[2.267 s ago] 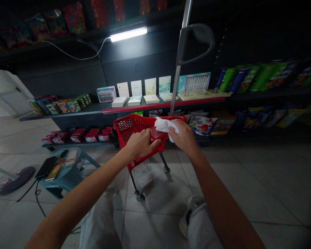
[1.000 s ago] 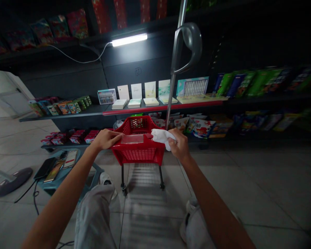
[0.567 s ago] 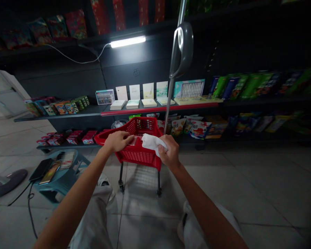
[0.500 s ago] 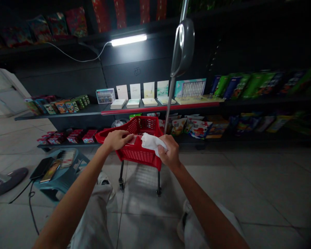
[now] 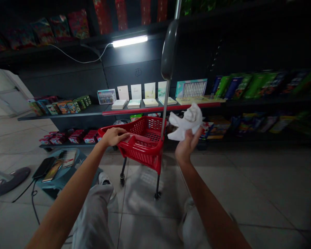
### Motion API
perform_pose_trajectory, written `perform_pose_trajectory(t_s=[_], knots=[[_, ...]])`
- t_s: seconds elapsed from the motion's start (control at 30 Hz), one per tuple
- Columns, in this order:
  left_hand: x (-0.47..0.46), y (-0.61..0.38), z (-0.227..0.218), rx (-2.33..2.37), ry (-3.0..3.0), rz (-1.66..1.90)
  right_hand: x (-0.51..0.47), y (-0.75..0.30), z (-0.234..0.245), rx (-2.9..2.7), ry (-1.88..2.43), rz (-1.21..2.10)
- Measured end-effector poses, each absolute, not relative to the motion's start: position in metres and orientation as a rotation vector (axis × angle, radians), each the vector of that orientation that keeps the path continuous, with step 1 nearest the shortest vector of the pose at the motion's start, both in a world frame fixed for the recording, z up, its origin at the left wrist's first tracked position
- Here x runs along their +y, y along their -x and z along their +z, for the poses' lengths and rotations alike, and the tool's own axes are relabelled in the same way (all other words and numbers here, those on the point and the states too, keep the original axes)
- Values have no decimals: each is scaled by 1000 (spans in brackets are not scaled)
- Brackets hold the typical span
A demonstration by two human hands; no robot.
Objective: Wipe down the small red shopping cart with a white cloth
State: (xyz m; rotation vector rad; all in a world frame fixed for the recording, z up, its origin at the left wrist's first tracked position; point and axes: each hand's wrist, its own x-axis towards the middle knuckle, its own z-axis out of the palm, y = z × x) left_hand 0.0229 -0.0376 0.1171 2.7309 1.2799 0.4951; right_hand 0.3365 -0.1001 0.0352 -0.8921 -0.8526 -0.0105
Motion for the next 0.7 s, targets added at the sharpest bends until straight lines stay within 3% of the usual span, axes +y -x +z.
perform_pose_trajectory(t_s=[0.27,0.43,0.6,0.7], knots=[[-15,-13,113,1242,-2716,534,-101,-303,71,-1338,850,70],[7,-13,113,1334,-2647,451,-102,-300,49,-1348,958,113],[18,-25,126,1738,-2546,89,-101,-314,18,-1469,1084,220],[-4,-47,127,2054,-2455,232,-96,-318,7,-1521,1104,249]])
